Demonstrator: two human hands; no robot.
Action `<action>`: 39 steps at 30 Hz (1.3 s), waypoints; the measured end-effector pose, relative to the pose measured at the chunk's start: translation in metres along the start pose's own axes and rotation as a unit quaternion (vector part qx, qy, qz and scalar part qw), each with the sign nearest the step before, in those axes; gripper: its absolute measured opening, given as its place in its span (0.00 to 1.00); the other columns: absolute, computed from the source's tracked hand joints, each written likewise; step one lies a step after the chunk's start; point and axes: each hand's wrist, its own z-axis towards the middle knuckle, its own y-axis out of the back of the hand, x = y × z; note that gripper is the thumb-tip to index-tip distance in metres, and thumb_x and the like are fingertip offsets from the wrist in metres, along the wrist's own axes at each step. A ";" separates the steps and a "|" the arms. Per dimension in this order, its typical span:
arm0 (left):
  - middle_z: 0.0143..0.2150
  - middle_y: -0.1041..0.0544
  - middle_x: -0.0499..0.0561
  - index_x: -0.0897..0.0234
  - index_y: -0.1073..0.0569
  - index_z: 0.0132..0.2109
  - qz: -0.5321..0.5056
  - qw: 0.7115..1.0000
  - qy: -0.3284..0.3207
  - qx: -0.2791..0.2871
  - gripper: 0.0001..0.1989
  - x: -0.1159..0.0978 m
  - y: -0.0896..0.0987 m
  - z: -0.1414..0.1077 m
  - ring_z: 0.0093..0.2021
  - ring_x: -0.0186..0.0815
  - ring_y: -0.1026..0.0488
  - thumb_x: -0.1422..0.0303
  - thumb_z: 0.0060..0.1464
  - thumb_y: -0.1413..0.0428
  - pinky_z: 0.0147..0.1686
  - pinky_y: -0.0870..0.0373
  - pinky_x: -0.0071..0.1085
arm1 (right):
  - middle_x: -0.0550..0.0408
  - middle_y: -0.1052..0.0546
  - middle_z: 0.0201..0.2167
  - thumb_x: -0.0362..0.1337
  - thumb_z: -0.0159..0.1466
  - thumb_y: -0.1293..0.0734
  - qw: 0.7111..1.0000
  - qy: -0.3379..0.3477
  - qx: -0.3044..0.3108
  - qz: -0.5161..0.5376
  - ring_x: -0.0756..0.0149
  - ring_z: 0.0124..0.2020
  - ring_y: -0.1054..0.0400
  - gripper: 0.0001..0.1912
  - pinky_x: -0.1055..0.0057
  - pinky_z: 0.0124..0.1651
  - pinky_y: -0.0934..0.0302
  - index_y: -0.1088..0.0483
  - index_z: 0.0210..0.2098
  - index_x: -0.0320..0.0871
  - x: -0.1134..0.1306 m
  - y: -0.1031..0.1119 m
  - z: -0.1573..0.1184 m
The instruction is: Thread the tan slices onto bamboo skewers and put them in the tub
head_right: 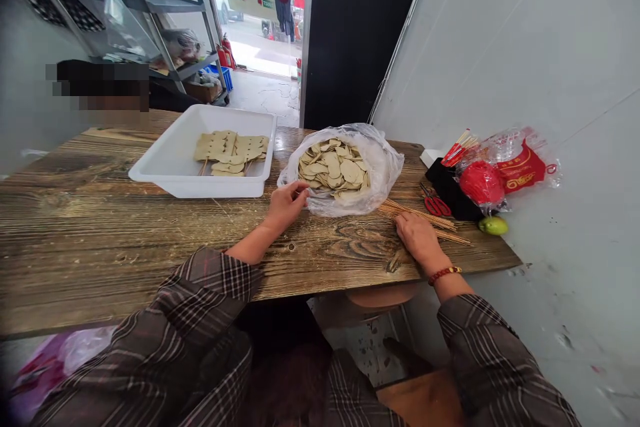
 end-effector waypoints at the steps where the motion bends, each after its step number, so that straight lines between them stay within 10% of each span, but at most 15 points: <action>1: 0.31 0.22 0.49 0.64 0.24 0.40 0.000 1.000 -0.001 -0.001 0.09 0.000 0.000 0.000 0.30 0.33 0.25 0.71 0.54 0.47 0.34 0.30 0.29 | 0.47 0.27 0.30 0.32 0.68 0.44 1.000 0.001 -0.007 0.004 0.58 0.34 0.36 0.13 0.65 0.39 0.48 0.31 0.32 0.41 -0.001 -0.002 0.001; 16: 0.31 0.22 0.50 0.64 0.23 0.40 0.038 0.999 -0.010 -0.004 0.09 0.001 0.003 0.003 0.31 0.34 0.27 0.69 0.55 0.47 0.35 0.31 0.29 | 0.43 0.27 0.41 0.34 0.70 0.47 0.960 -0.062 -0.133 0.237 0.56 0.45 0.32 0.14 0.62 0.47 0.38 0.32 0.47 0.42 0.014 -0.002 0.040; 25: 0.31 0.21 0.49 0.63 0.23 0.40 0.039 0.999 -0.007 -0.007 0.09 -0.003 0.005 0.001 0.32 0.33 0.26 0.69 0.54 0.46 0.35 0.31 0.29 | 0.47 0.23 0.37 0.42 0.68 0.41 0.908 -0.141 -0.195 0.343 0.57 0.40 0.30 0.12 0.62 0.44 0.37 0.28 0.40 0.45 0.019 0.025 0.073; 28: 0.32 0.21 0.49 0.62 0.23 0.40 0.049 0.999 -0.013 -0.007 0.08 -0.001 0.006 0.001 0.32 0.33 0.25 0.70 0.54 0.46 0.35 0.31 0.29 | 0.56 0.28 0.24 0.48 0.65 0.38 0.805 -0.206 -0.193 0.522 0.65 0.25 0.35 0.13 0.69 0.30 0.39 0.29 0.36 0.46 0.031 0.030 0.097; 33: 0.33 0.20 0.49 0.62 0.23 0.41 0.057 0.998 -0.007 -0.005 0.08 0.002 0.008 0.002 0.33 0.34 0.25 0.69 0.55 0.46 0.34 0.30 0.29 | 0.65 0.36 0.19 0.51 0.55 0.28 0.514 -0.252 -0.099 0.814 0.79 0.14 0.52 0.17 0.79 0.15 0.59 0.32 0.32 0.45 0.047 0.033 0.128; 39: 0.34 0.20 0.50 0.62 0.24 0.42 0.085 0.996 -0.023 -0.004 0.08 0.000 0.012 -0.002 0.32 0.33 0.26 0.69 0.56 0.46 0.34 0.30 0.29 | 0.63 0.30 0.23 0.42 0.47 0.24 0.425 -0.238 -0.070 0.871 0.79 0.20 0.40 0.18 0.83 0.17 0.48 0.28 0.35 0.43 0.048 0.021 0.146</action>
